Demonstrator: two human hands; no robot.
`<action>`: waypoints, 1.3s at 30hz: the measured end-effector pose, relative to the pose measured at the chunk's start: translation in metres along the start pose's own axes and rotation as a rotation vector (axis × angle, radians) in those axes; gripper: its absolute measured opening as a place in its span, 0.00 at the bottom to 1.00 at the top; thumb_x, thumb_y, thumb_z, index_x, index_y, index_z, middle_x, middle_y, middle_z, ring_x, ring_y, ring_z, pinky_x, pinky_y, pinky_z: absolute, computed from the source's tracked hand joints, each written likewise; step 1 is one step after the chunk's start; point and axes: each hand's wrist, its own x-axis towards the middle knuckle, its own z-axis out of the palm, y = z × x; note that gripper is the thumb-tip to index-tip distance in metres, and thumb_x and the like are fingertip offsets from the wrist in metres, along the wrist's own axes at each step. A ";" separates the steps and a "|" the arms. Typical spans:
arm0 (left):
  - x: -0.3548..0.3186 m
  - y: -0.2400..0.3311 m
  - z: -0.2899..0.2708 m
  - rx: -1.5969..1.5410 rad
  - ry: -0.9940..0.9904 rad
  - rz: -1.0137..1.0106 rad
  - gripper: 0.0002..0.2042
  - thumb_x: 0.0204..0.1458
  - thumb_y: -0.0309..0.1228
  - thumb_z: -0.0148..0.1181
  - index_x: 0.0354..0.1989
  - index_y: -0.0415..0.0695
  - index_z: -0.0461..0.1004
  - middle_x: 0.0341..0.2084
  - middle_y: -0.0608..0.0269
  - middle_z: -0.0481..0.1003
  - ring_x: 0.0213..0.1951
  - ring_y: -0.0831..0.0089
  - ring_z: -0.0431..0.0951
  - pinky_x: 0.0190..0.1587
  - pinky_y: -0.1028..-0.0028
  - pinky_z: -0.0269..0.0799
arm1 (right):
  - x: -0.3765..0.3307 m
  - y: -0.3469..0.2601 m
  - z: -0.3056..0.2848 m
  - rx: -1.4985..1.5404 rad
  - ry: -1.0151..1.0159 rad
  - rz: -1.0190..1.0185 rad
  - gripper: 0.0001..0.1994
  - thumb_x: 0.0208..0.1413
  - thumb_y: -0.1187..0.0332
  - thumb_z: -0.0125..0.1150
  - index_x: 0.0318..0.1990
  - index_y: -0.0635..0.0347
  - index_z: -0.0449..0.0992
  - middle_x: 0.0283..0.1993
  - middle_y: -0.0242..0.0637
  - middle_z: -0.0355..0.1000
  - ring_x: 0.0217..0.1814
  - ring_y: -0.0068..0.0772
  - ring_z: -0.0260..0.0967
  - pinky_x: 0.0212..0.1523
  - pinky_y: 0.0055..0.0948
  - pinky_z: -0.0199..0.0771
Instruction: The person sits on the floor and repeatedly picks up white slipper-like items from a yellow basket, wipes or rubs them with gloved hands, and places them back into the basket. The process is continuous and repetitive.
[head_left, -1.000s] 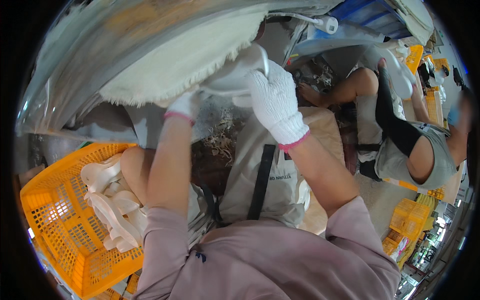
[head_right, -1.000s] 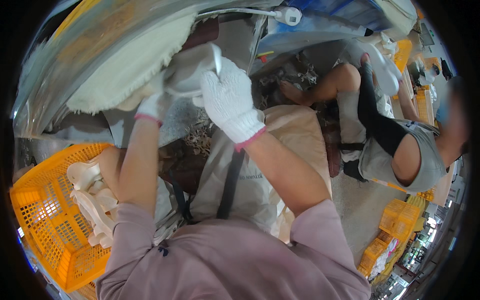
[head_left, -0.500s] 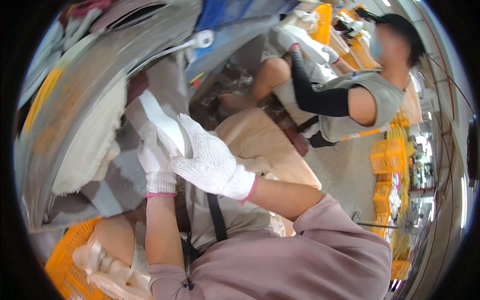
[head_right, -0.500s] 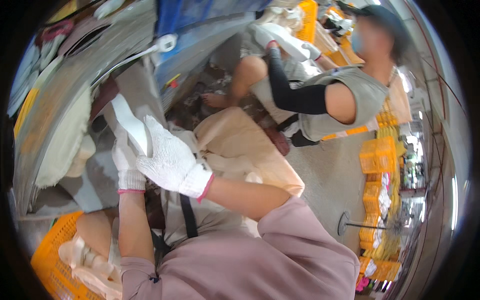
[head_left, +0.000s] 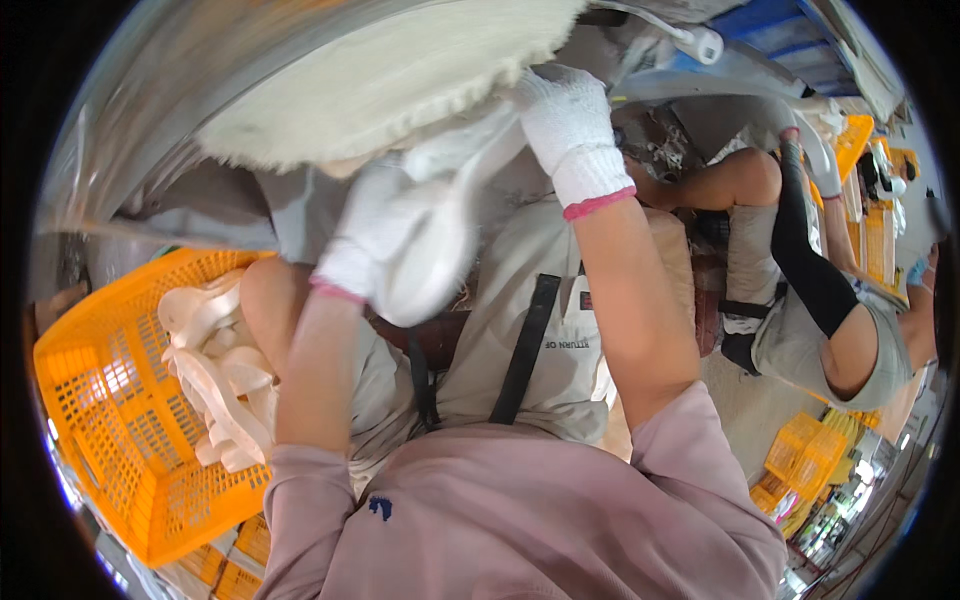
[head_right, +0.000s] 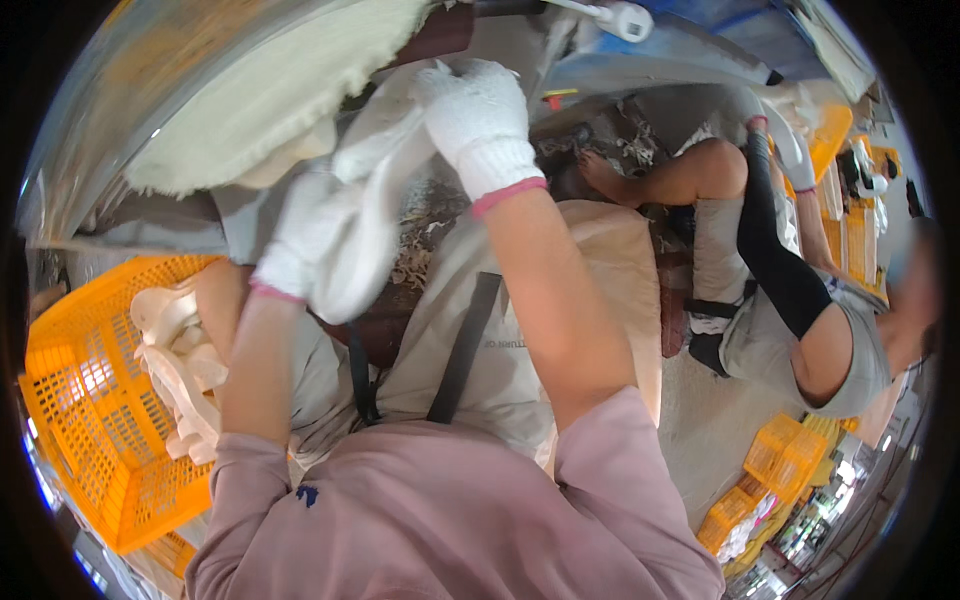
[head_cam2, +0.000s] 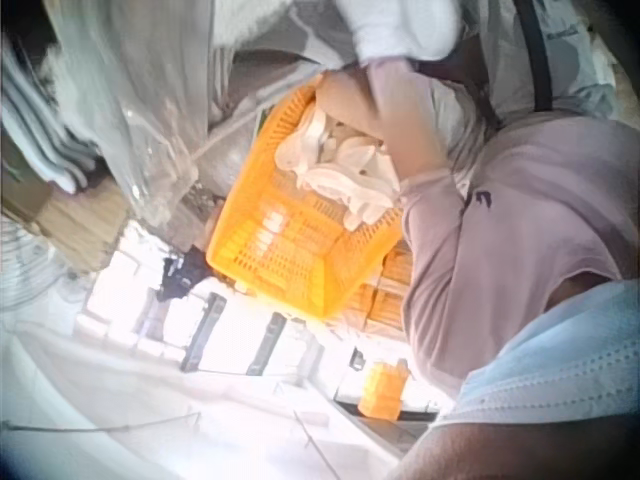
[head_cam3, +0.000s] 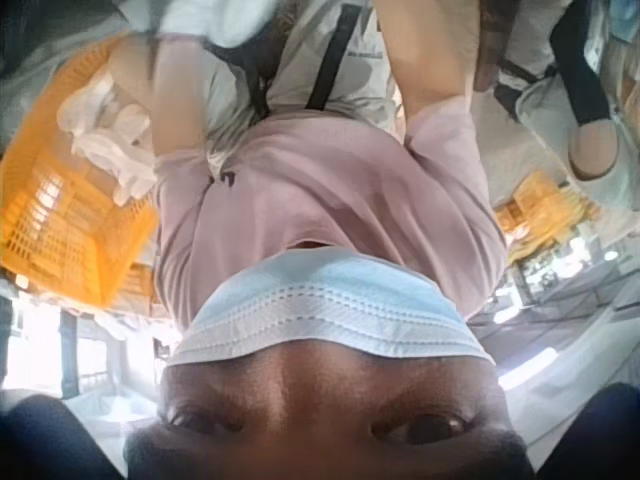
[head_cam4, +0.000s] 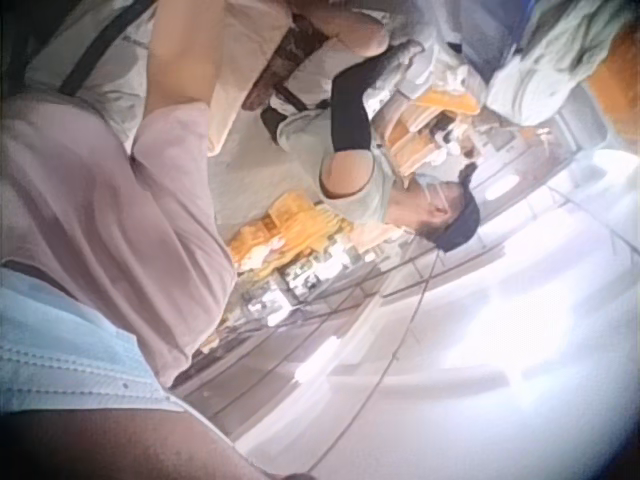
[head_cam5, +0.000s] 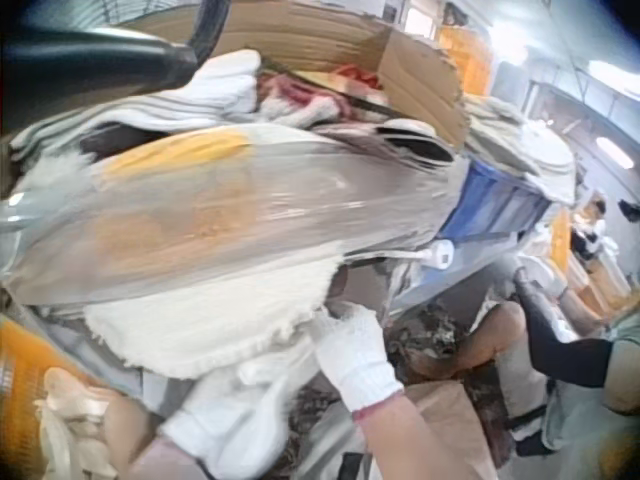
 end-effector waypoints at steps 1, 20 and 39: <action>0.003 -0.002 0.014 0.040 0.121 -0.261 0.19 0.59 0.38 0.71 0.53 0.38 0.83 0.48 0.64 0.84 0.49 0.73 0.81 0.54 0.72 0.77 | -0.005 -0.001 -0.001 0.099 -0.017 0.020 0.24 0.53 0.55 0.66 0.46 0.70 0.82 0.41 0.61 0.81 0.46 0.63 0.81 0.52 0.45 0.81; 0.023 -0.009 0.002 -0.843 0.317 0.022 0.27 0.69 0.52 0.46 0.59 0.38 0.72 0.44 0.48 0.79 0.45 0.54 0.82 0.48 0.55 0.80 | -0.119 -0.062 0.036 -0.344 -0.130 -0.488 0.21 0.55 0.68 0.70 0.57 0.58 0.82 0.44 0.39 0.83 0.40 0.42 0.83 0.42 0.41 0.82; 0.000 -0.057 -0.032 0.887 0.330 0.035 0.22 0.68 0.44 0.50 0.60 0.39 0.70 0.54 0.33 0.76 0.54 0.38 0.79 0.56 0.54 0.77 | -0.092 -0.070 0.077 -0.121 0.161 -0.313 0.09 0.60 0.60 0.64 0.39 0.53 0.82 0.29 0.47 0.78 0.31 0.57 0.78 0.33 0.50 0.78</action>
